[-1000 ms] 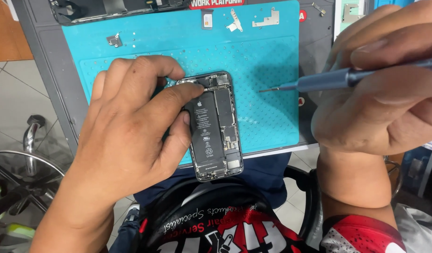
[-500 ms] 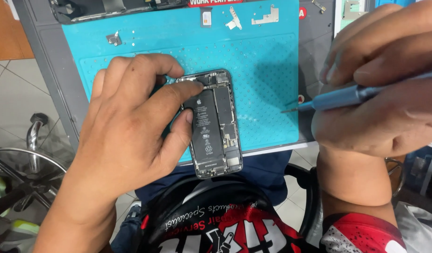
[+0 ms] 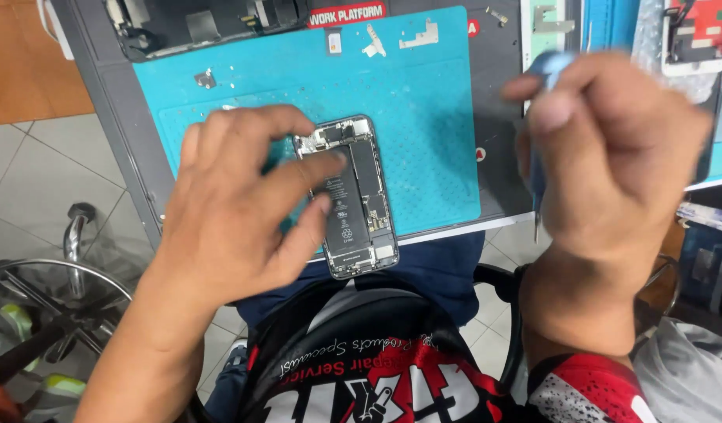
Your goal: Disassembling the upper internal components of a smartphone using precision tools like a screwdriver and tweezers.
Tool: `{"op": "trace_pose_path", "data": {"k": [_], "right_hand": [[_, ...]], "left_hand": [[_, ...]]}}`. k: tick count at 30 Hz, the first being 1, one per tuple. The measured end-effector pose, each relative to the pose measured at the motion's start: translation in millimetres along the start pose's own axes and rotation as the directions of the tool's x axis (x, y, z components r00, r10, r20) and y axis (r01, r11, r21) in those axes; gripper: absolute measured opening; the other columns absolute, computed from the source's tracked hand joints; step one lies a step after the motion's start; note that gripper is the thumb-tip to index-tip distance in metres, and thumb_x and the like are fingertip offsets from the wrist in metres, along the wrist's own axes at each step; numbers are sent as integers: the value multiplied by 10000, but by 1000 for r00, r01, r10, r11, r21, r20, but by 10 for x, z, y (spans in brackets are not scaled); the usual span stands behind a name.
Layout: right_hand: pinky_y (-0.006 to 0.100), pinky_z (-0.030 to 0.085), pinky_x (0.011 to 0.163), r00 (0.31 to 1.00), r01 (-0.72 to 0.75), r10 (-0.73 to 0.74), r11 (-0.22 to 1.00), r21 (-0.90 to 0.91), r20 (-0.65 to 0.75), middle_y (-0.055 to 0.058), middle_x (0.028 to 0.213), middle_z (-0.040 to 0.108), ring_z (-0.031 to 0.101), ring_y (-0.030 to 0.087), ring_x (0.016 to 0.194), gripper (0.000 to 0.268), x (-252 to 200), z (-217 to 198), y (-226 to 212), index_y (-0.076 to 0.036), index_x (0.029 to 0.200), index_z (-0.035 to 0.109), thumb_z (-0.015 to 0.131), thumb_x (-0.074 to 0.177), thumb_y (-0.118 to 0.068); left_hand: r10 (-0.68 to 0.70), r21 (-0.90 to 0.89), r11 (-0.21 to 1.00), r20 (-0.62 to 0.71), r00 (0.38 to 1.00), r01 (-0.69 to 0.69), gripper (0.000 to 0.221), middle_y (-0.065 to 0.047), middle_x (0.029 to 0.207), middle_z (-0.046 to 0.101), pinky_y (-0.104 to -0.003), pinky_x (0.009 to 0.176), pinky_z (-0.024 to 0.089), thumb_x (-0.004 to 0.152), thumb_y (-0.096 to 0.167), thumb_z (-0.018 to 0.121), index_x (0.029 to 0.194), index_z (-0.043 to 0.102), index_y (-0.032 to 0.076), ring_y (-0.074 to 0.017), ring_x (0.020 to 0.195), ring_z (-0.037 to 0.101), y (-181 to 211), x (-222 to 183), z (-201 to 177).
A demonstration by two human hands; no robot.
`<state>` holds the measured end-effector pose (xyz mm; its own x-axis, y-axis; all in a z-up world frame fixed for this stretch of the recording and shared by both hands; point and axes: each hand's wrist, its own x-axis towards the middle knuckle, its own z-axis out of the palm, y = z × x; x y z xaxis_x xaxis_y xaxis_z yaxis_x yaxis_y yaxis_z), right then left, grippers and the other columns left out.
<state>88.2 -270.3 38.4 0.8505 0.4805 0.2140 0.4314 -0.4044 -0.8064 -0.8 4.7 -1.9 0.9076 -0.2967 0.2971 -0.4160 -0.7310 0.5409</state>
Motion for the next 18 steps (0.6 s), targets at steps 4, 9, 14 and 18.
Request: {"op": "trace_pose_path", "data": {"k": [4,9,14,18], "right_hand": [[287,364,588,971,-200,221,960,-197,94,20,687,534,430,125,594,355,-250,-16,120,53,1258,726,486,1050,-106],[426,463,695,1000,-18,13,818,-575,-13,150,953,581,593,320,787,254,-423,147,298,17,1319,713,675,1122,-139],[415,453,663,999,5,-24,816,-579,-25,151,957,582,580,306,749,234,-440,171,323,28,1308,701,706,1122,-113],[406,449,657,998,11,-41,838,-545,-43,156,950,583,576,296,746,237,-475,167,353,36,1292,713,714,1118,-125]], "left_hand": [[145,68,987,32,989,-147,297,-140,1254,617,-500,878,362,1019,325,530,1126,759,170,-367,1093,580,42,28,3],[272,157,947,64,960,-279,210,-123,1290,590,-501,952,447,924,203,640,1125,697,223,-337,1106,615,79,97,-9],[280,168,944,47,959,-284,181,-136,1297,605,-480,951,447,938,195,608,1087,709,201,-345,1115,619,68,62,27],[276,148,948,51,960,-281,200,-140,1312,598,-485,938,467,955,206,606,1124,711,194,-365,1140,621,64,48,30]]}}
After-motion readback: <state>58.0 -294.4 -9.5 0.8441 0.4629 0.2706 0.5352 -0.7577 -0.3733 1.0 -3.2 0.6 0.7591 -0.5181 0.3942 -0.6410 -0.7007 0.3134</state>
